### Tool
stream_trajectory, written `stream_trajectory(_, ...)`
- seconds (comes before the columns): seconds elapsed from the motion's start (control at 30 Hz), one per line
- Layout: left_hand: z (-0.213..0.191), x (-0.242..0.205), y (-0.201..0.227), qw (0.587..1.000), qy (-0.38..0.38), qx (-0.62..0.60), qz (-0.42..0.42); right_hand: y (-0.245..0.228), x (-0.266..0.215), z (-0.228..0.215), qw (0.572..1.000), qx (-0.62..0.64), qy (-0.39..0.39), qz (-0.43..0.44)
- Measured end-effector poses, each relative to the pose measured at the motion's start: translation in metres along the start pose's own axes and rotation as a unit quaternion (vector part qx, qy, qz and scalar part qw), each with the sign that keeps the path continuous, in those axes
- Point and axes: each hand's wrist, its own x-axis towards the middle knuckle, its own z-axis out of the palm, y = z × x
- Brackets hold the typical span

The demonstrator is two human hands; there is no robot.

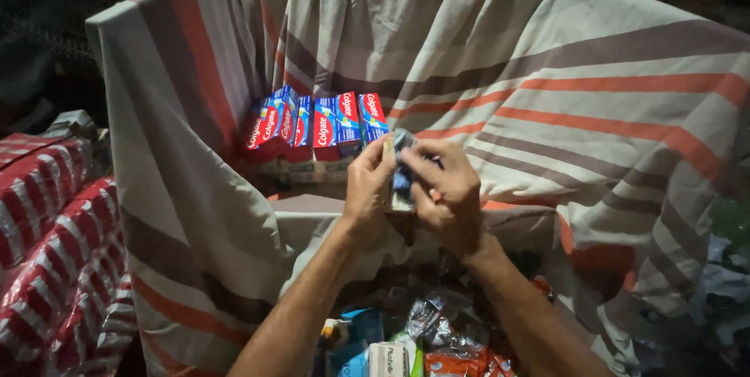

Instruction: The person is cleaning toothpaste boxes and small packets using a cloth and organizing them in a bin.

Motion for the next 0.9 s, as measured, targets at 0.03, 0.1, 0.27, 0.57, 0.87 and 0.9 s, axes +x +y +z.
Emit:
stream_trajectory(0.03,0.002,-0.001,0.004,1.0,0.0,0.0,0.001,0.002,-0.002,0.0,1.0,0.0,0.001,-0.001)
stream_trajectory(0.1,0.005,-0.007,0.01,0.999,0.026,-0.046,0.003,0.005,-0.007,0.0,0.994,0.072,-0.081,-0.019)
stream_trajectory(0.27,-0.01,0.006,-0.015,0.997,0.001,0.025,0.073,0.012,-0.008,-0.005,0.998,0.027,-0.056,-0.001)
stream_trajectory(0.57,0.007,-0.019,0.017,0.988,-0.131,0.036,0.079,0.035,0.009,-0.019,0.975,0.139,-0.009,0.173)
stream_trajectory(0.87,0.011,-0.016,0.012,0.995,-0.088,-0.003,0.045,0.037,0.009,-0.021,0.983,0.099,0.002,0.153)
stream_trajectory(0.9,0.01,-0.013,0.007,0.996,-0.076,0.009,0.054,0.03,0.01,-0.02,0.988,0.085,0.017,0.127)
